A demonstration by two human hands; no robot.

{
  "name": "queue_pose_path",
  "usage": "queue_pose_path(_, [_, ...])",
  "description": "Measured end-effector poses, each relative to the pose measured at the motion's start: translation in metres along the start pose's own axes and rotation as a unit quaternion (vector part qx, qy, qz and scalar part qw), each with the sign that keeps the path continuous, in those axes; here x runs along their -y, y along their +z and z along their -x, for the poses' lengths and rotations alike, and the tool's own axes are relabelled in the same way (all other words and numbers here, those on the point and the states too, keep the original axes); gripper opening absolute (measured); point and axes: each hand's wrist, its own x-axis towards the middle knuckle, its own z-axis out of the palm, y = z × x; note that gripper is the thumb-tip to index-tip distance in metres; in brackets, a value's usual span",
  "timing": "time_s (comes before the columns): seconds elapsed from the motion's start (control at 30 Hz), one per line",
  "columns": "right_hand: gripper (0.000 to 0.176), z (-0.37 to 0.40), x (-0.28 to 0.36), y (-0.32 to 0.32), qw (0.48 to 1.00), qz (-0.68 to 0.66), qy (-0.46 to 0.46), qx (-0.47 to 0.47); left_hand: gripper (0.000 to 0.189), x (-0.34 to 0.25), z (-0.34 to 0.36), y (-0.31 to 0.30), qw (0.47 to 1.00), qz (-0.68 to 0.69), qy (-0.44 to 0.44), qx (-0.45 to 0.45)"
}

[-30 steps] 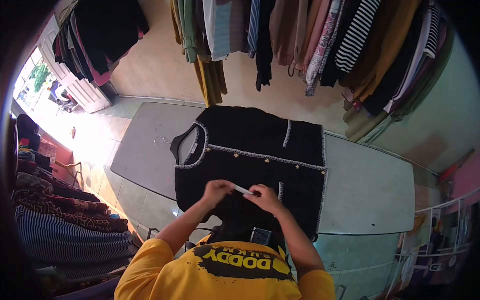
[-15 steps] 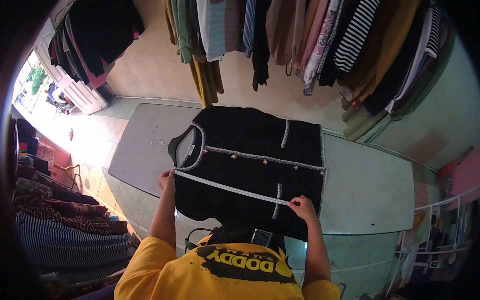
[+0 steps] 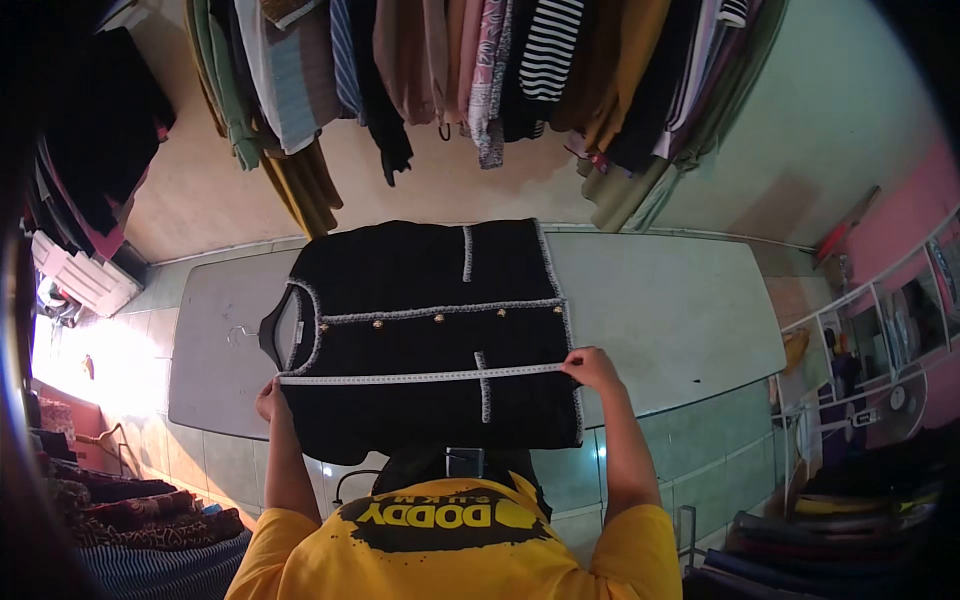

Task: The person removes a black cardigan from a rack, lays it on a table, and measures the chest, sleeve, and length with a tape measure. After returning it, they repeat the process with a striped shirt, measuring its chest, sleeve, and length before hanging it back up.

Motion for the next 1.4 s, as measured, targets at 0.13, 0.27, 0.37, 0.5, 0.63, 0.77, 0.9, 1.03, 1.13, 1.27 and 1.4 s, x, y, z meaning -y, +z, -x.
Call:
queue_pose_path(0.13, [0.02,0.002,-0.037,-0.019,0.99,0.118,0.034,-0.074,0.021,-0.007,0.004,-0.001,0.998,-0.064,-0.001,-0.017])
queue_pose_path(0.27, [0.019,0.003,-0.044,-0.013,0.985,0.121,0.066,-0.105,0.021,-0.008,0.006,-0.001,0.998,-0.064,-0.007,-0.016])
queue_pose_path(0.37, [0.019,0.0,-0.045,-0.01,0.981,0.136,0.097,-0.102,0.021,-0.004,0.003,0.0,0.997,-0.068,0.006,-0.023])
queue_pose_path(0.5, [0.019,-0.002,-0.05,-0.008,0.982,0.142,0.078,-0.101,0.021,-0.003,0.003,0.0,0.998,-0.054,0.005,-0.016])
queue_pose_path(0.63, [0.02,-0.003,-0.049,-0.007,0.979,0.152,0.086,-0.107,0.025,-0.006,0.007,0.0,0.997,-0.071,0.002,-0.031])
queue_pose_path(0.77, [0.02,-0.004,-0.046,-0.007,0.978,0.154,0.097,-0.102,0.023,-0.002,0.005,0.0,0.995,-0.09,0.013,-0.029])
queue_pose_path(0.9, [0.02,-0.004,-0.046,-0.007,0.976,0.164,0.095,-0.105,0.023,0.0,0.004,0.001,0.997,-0.071,0.008,-0.027])
queue_pose_path(1.03, [0.02,-0.003,-0.048,-0.006,0.977,0.164,0.085,-0.11,0.023,0.0,0.005,0.0,0.997,-0.075,-0.002,-0.02])
queue_pose_path(1.13, [0.02,-0.003,-0.049,-0.006,0.976,0.167,0.08,-0.11,0.023,-0.01,0.013,-0.001,0.993,-0.112,-0.032,-0.033])
queue_pose_path(1.27, [0.021,-0.003,-0.047,-0.007,0.977,0.168,0.078,-0.109,0.022,-0.009,0.013,-0.002,0.994,-0.101,-0.038,-0.021])
queue_pose_path(1.4, [0.02,-0.004,-0.049,-0.007,0.977,0.169,0.076,-0.107,0.021,-0.007,0.011,-0.001,0.992,-0.117,-0.039,-0.022])
